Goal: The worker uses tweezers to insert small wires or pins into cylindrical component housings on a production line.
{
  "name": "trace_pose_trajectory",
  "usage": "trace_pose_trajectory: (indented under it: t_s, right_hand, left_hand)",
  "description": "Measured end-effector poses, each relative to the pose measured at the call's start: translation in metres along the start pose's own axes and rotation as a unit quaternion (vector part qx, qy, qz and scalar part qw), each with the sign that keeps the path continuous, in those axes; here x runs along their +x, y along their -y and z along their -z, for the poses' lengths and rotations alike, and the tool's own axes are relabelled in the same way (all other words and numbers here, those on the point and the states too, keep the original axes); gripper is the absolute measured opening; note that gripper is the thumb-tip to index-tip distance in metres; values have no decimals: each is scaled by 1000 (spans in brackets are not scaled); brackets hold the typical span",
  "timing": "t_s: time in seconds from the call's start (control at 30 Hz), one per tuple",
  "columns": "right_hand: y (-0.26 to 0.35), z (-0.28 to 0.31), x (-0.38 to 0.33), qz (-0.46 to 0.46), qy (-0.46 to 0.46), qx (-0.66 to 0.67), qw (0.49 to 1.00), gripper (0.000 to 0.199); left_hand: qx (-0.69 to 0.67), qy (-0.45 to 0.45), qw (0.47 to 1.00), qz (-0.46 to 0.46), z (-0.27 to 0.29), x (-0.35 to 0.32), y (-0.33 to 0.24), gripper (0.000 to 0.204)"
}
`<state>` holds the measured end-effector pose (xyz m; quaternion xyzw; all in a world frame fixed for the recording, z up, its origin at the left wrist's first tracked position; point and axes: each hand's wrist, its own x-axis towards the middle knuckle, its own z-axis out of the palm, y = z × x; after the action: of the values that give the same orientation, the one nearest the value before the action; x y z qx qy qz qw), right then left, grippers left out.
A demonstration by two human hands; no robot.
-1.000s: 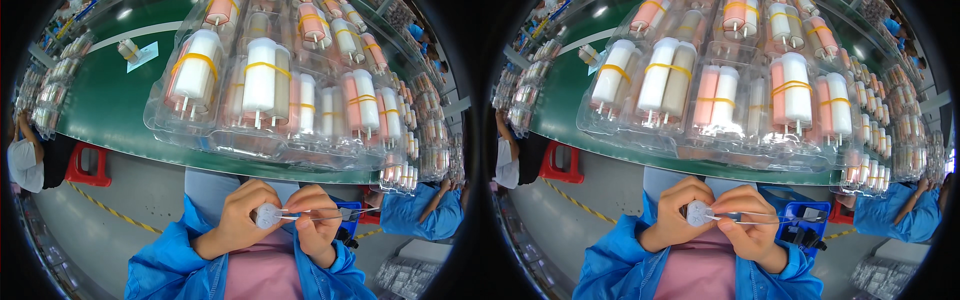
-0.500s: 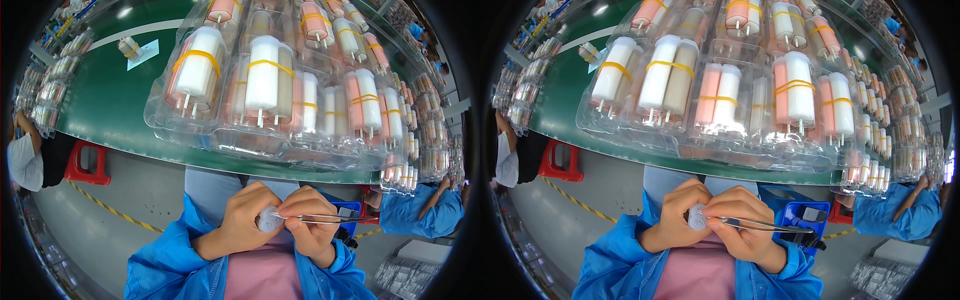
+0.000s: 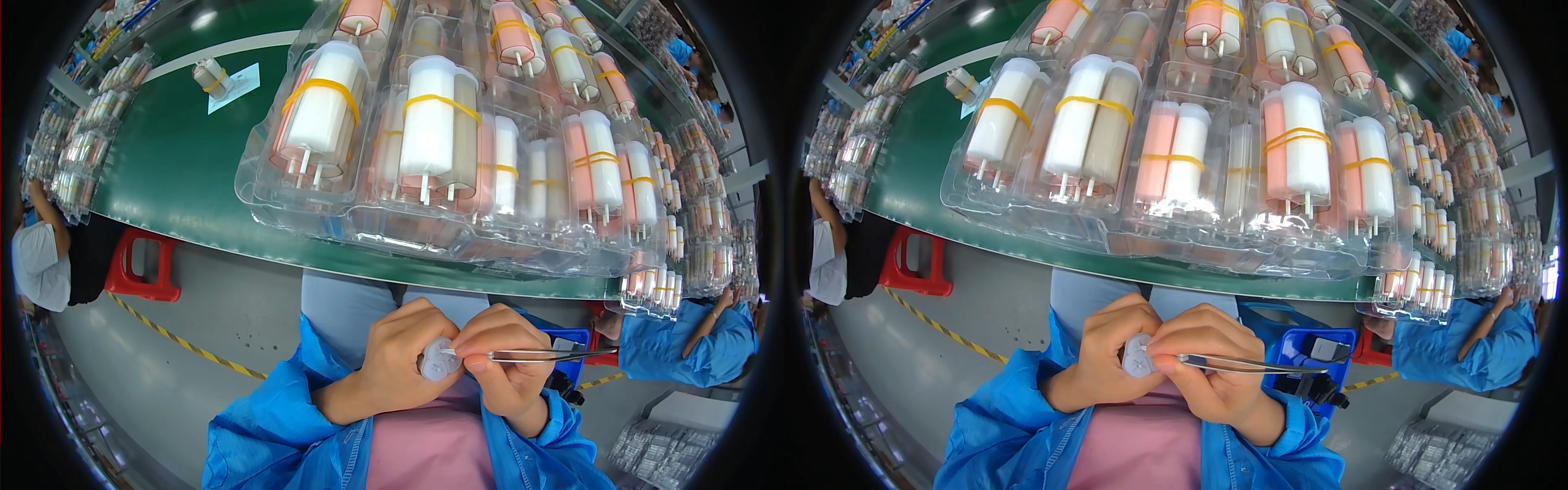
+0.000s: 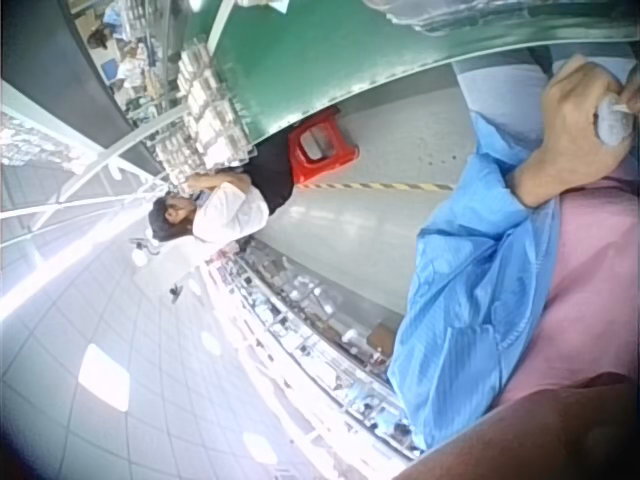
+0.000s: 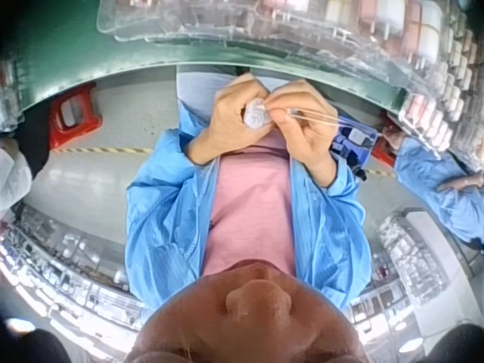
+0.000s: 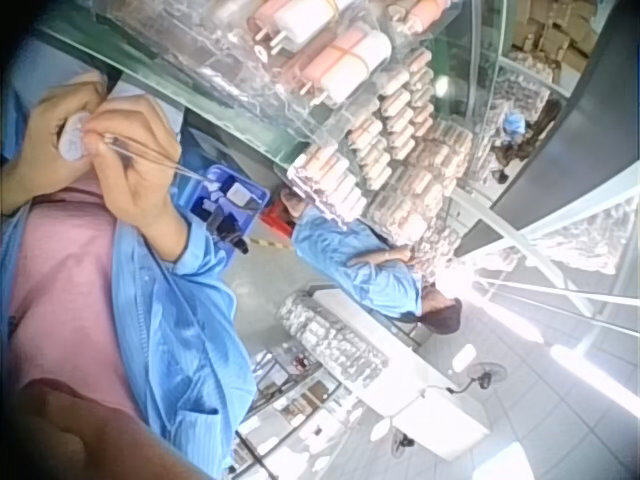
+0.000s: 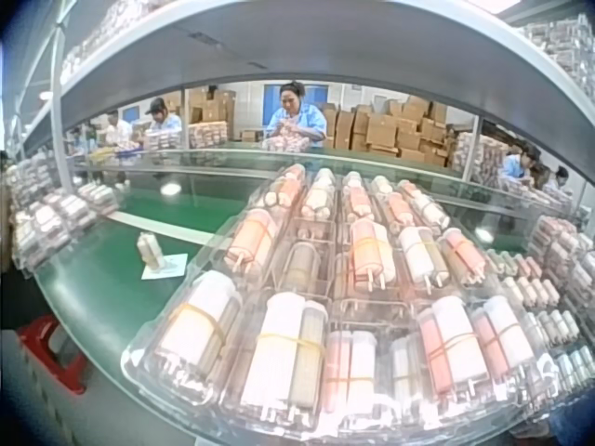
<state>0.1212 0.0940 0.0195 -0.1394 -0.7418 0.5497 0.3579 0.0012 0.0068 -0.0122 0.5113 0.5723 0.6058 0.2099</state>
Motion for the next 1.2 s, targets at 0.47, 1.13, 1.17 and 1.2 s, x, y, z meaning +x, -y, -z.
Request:
trace_pose_trajectory:
  t_s: [0.47, 1.13, 1.17, 1.2]
  right_hand:
    - [-2, -1, 5, 46, 30, -52, 997, 10]
    - [4, 9, -8, 89, -79, -126, 985, 21]
    - [2, 10, -9, 88, -95, -116, 985, 21]
    - [0, 10, -9, 87, -111, -105, 984, 21]
  left_hand:
    - [29, 10, 999, 14, 1, 0, -2, 21]
    - [11, 16, 999, 36, 4, 5, -7, 23]
    - [4, 19, 999, 41, 3, 6, -8, 23]
    - [1, 20, 999, 45, 3, 6, -8, 23]
